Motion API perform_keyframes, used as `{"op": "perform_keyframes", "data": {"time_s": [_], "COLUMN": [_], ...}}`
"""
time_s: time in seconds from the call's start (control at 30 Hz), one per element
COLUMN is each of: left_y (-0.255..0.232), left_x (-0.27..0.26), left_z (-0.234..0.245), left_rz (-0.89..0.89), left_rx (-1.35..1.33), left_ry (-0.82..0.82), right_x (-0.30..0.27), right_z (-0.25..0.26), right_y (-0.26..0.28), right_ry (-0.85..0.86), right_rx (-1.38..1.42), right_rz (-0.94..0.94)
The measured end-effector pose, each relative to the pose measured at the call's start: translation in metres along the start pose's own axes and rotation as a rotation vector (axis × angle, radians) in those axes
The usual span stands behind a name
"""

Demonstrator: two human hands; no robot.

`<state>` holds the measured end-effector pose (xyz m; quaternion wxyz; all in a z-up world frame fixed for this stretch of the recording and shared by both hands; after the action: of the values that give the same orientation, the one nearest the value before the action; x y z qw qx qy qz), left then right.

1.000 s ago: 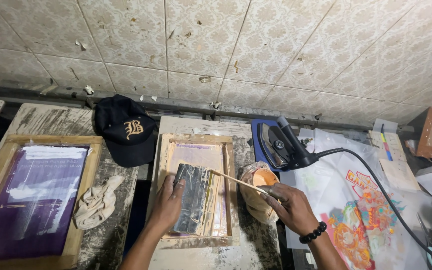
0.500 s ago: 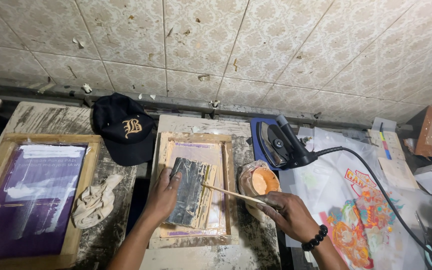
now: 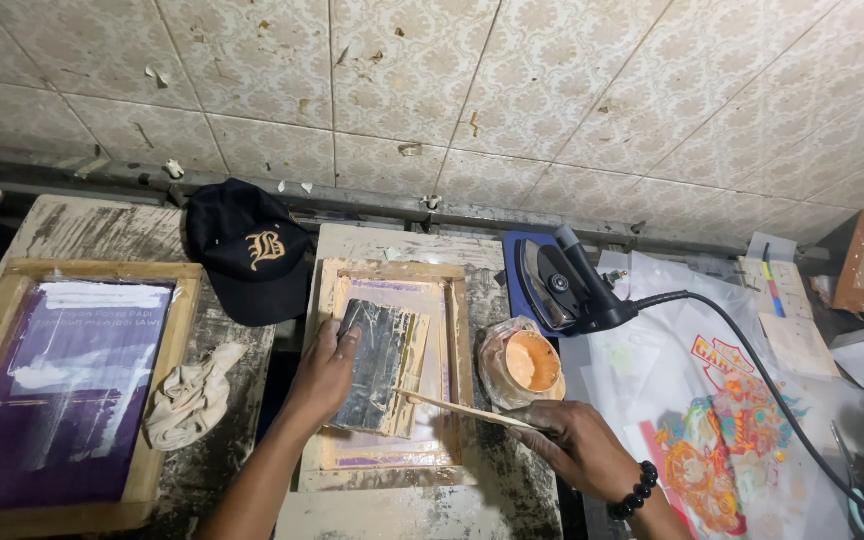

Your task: The person uses a squeegee to spread orange ink across a screen printing frame placed over a white fabric. They repeatedly pull the squeegee across the screen to ensure even coverage and occasionally use a wooden stick to scrape excess ink from the squeegee back into the container.

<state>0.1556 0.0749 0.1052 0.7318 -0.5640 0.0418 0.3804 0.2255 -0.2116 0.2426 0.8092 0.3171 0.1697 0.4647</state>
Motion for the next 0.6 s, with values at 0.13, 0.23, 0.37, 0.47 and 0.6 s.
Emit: {"op": "perform_keyframes", "data": {"time_s": [0.13, 0.23, 0.37, 0.47, 0.6], "left_y": [-0.018, -0.012, -0.004, -0.001, -0.003], "left_x": [-0.013, -0.003, 0.012, 0.020, 0.020], "left_z": [0.005, 0.007, 0.017, 0.037, 0.061], "left_rz": [0.069, 0.050, 0.056, -0.028, -0.173], "left_rx": [0.026, 0.041, 0.005, 0.000, -0.048], "left_ry": [0.020, -0.003, -0.049, -0.167, -0.308], "right_x": [-0.007, -0.008, -0.015, -0.019, -0.017], "right_z": [-0.008, -0.011, -0.023, -0.032, -0.064], "right_y": [-0.004, 0.004, 0.004, -0.011, -0.069], "right_ry": [0.036, 0.055, 0.096, 0.090, -0.068], "right_rx": [0.004, 0.042, 0.024, 0.069, -0.098], "right_rz": [0.004, 0.025, 0.024, -0.019, -0.360]}}
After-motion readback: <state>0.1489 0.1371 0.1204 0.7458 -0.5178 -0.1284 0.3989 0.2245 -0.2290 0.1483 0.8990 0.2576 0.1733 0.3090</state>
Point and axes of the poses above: each hand's wrist, its own x-axis towards the middle knuckle, its own z-axis out of the back of the hand, y = z × x, the point moved 7 cm from there along x, towards the middle knuckle, and after that the axes turned 3 degrees about -y, right-handed, at the moved point
